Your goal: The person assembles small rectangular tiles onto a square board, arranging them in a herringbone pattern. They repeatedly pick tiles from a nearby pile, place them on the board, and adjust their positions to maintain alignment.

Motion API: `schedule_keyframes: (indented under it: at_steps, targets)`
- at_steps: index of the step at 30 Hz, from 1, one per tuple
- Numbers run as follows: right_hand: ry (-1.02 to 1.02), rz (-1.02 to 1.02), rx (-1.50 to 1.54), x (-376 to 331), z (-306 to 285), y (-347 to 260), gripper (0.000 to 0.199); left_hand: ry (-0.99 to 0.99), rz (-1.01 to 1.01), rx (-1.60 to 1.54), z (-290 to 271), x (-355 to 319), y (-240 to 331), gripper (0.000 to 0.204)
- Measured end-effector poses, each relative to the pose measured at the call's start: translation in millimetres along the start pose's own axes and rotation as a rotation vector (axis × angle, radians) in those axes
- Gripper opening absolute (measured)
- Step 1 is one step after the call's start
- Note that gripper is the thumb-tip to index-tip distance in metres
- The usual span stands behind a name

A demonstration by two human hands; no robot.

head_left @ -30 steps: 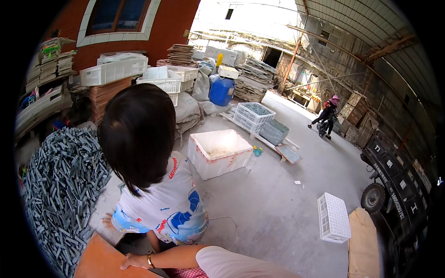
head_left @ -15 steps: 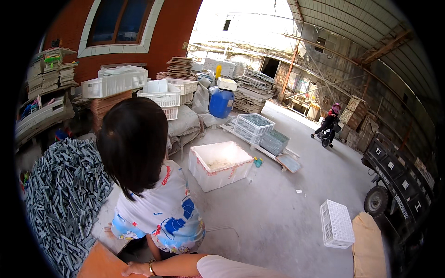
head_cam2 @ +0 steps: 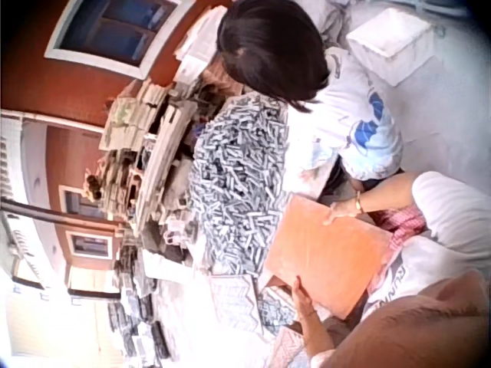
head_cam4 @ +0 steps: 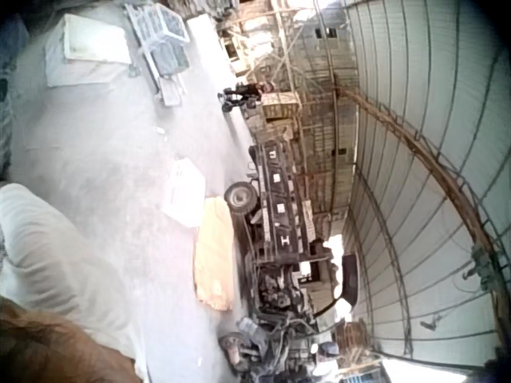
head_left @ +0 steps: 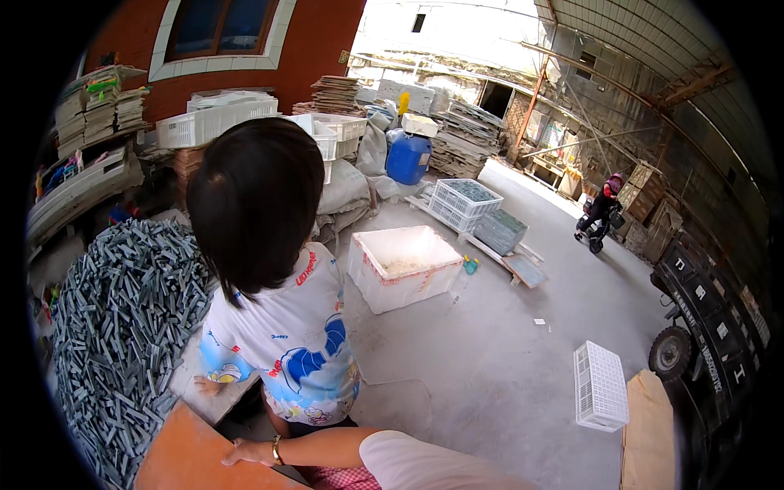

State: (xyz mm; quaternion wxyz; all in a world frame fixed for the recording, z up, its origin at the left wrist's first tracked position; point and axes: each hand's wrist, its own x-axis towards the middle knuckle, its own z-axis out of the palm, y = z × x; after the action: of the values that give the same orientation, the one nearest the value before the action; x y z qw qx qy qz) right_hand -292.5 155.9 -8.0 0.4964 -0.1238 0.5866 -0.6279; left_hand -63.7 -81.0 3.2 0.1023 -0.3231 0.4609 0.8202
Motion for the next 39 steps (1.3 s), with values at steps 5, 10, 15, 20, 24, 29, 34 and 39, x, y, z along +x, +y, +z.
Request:
schedule_keyframes:
  at_steps: [5, 10, 15, 20, 24, 29, 34, 39]
  targets:
    - [-0.222, 0.004, 0.154, -27.4, -33.1, -6.9, 0.077, 0.327, -0.003, -0.556, 71.3, -20.0, 64.9, 0.058]
    - [-0.051, -0.012, 0.100, -3.8, -8.2, 8.9, 0.074, 0.138, 0.400, 0.128, -0.9, -16.5, -7.5, 0.050]
    - [-0.069, 0.011, 0.079, -29.4, -12.5, -14.9, 0.084, 0.179, 0.079, -0.054, 27.7, -11.4, 8.2, 0.047]
    - [-0.132, 0.157, 0.200, -18.8, -14.4, -16.2, 0.043, 0.195, -0.029, -0.127, 27.8, -6.6, 18.1, 0.044]
    - [0.074, 0.126, 0.143, 7.7, -18.3, 11.2, 0.041, -0.003, 0.101, -0.246, -0.8, -0.7, 7.7, 0.052]
    - [-0.086, 0.187, 0.297, -4.0, -14.6, 2.1, 0.038, 0.184, 0.074, -0.233, -3.8, 1.5, 8.6, 0.040]
    - [-0.119, 0.243, 0.277, -6.3, -11.4, 0.2, 0.042, 0.181, 0.039, -0.319, -6.7, -8.5, 4.0, 0.040]
    - [-0.137, 0.176, 0.269, -18.2, -7.7, -51.8, 0.045, 0.187, 0.123, -0.264, 34.7, -37.8, 55.4, 0.043]
